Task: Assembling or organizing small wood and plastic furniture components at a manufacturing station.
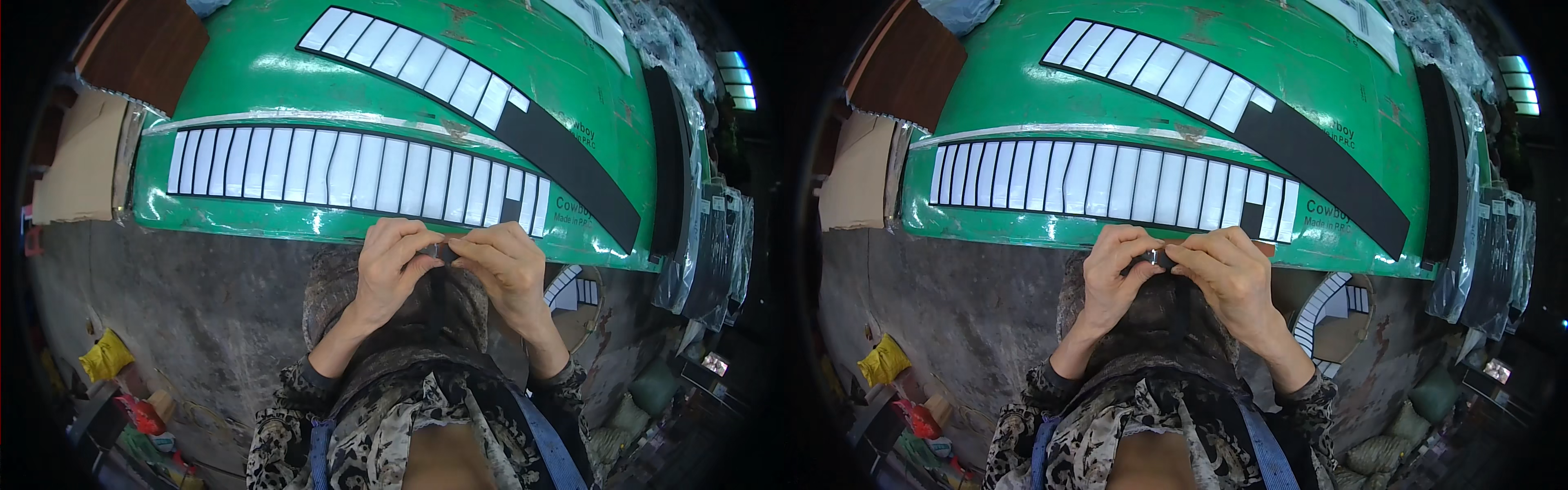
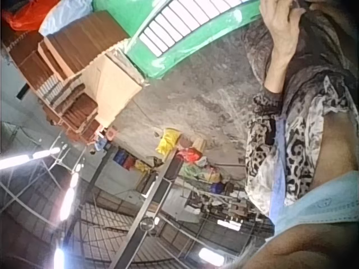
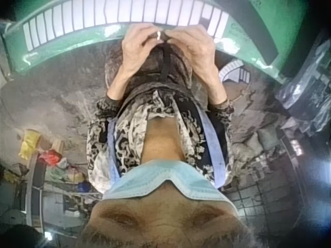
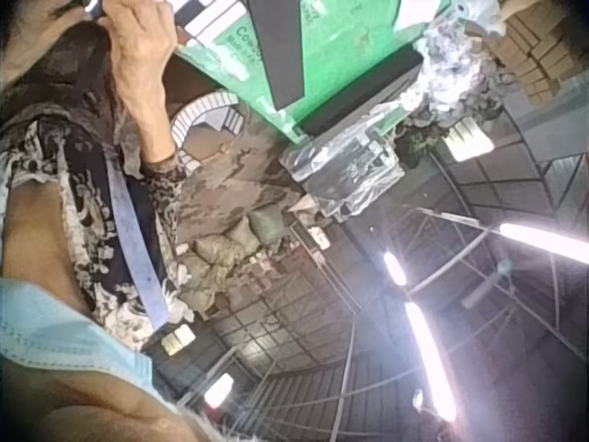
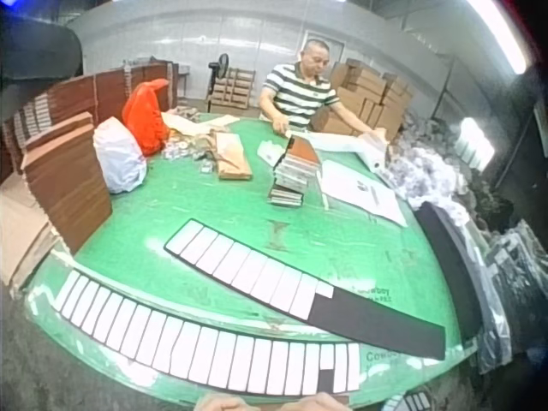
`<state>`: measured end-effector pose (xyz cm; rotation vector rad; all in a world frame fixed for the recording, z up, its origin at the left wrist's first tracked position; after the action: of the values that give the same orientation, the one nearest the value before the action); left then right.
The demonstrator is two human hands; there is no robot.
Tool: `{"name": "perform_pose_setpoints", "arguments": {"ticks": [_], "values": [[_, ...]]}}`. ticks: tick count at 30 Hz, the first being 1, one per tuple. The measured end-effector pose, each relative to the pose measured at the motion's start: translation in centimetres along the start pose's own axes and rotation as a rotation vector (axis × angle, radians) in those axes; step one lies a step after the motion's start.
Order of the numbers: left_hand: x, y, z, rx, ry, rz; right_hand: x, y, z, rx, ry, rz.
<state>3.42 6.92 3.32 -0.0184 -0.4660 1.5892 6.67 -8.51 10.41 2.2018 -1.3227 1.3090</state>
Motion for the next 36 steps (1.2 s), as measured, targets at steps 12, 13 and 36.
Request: {"name": "perform_pose_setpoints", "arguments": {"ticks": [12,13,36], "values": [[0.1,-0.1,0.0,-0.038,-0.027,0.004,0.0,-0.2,-0.1,-0.002,0.014,-0.007],[0.1,-0.2,0.0,-0.04,-0.028,0.004,0.0,-0.2,-0.1,-0.003,0.018,-0.017],[0.4,-0.5,0.4,-0.014,-0.104,-0.051,0.5,0.9,1.3,-0.073,-0.089,0.015]]}}
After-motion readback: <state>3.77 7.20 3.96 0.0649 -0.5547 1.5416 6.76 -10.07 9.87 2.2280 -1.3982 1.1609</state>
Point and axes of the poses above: each hand's wrist, its own y-axis away from the middle knuckle, its own x-axis out of the back of the hand, z = x × y, the point moved 3 cm from there along -y, towards the middle knuckle, and after that the axes turned 3 degrees about -z, right-handed, at the moved point
